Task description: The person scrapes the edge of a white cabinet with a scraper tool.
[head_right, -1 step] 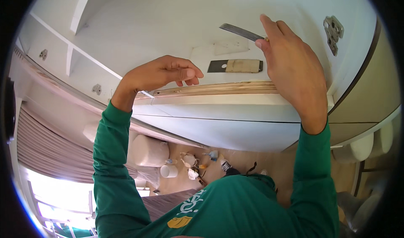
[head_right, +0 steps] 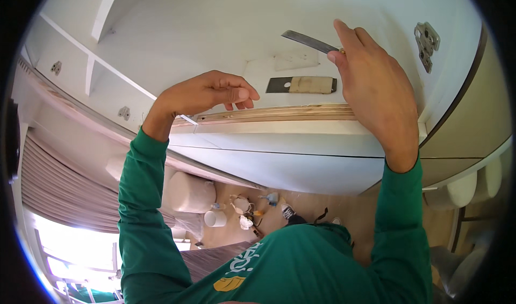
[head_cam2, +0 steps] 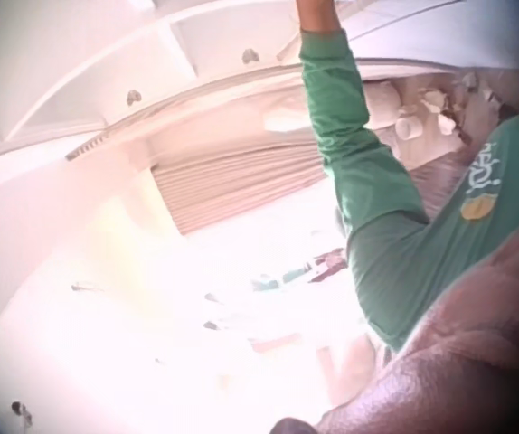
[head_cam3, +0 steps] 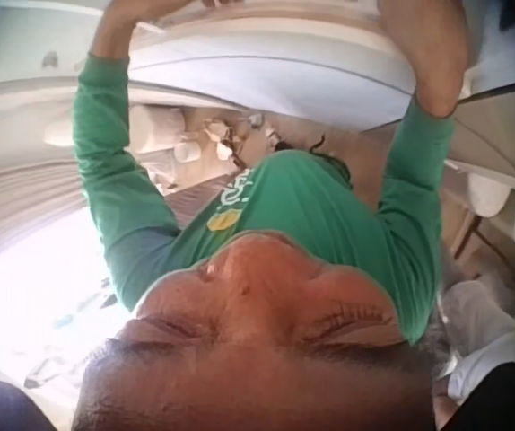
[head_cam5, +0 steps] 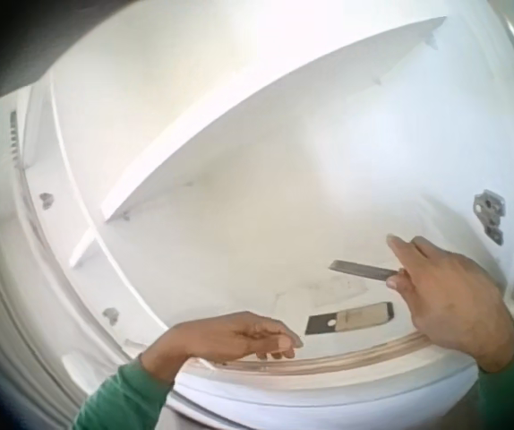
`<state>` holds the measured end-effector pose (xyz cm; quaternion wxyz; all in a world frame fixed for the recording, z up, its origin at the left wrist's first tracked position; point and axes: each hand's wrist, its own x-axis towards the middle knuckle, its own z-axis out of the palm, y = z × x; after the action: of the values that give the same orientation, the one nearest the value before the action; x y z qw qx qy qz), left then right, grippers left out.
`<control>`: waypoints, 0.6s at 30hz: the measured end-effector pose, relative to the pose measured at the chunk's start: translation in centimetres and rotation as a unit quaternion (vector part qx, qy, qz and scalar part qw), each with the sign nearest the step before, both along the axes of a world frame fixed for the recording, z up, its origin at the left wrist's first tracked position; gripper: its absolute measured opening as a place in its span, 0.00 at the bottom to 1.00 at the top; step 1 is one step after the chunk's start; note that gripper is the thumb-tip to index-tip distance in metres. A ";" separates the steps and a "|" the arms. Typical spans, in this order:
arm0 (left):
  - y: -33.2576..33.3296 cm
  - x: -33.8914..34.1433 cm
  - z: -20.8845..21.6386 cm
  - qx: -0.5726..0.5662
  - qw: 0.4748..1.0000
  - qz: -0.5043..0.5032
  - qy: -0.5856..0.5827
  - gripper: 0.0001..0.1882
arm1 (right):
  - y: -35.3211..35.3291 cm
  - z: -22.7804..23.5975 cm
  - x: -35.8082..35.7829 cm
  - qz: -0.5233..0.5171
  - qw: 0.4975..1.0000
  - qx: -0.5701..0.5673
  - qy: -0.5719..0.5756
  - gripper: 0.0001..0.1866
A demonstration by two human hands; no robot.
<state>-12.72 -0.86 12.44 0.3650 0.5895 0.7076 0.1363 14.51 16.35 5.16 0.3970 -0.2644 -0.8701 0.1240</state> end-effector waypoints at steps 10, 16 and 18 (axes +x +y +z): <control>-0.2 -0.3 -1.1 -0.035 0.982 -0.017 0.183 0.19 | -0.2 0.4 0.1 -0.012 1.000 -0.008 -0.013 0.24; -5.3 2.7 -3.0 0.238 0.944 0.083 0.213 0.24 | -0.6 0.2 -0.2 -0.012 1.000 -0.021 -0.005 0.24; -7.9 4.6 -5.5 0.277 0.911 0.036 0.304 0.34 | -0.5 0.3 0.1 -0.009 1.000 -0.024 0.002 0.24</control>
<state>-8.13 -8.71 6.92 -0.0508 0.6537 0.7392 0.1540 14.63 15.86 5.43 0.3933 -0.2816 -0.8637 0.1416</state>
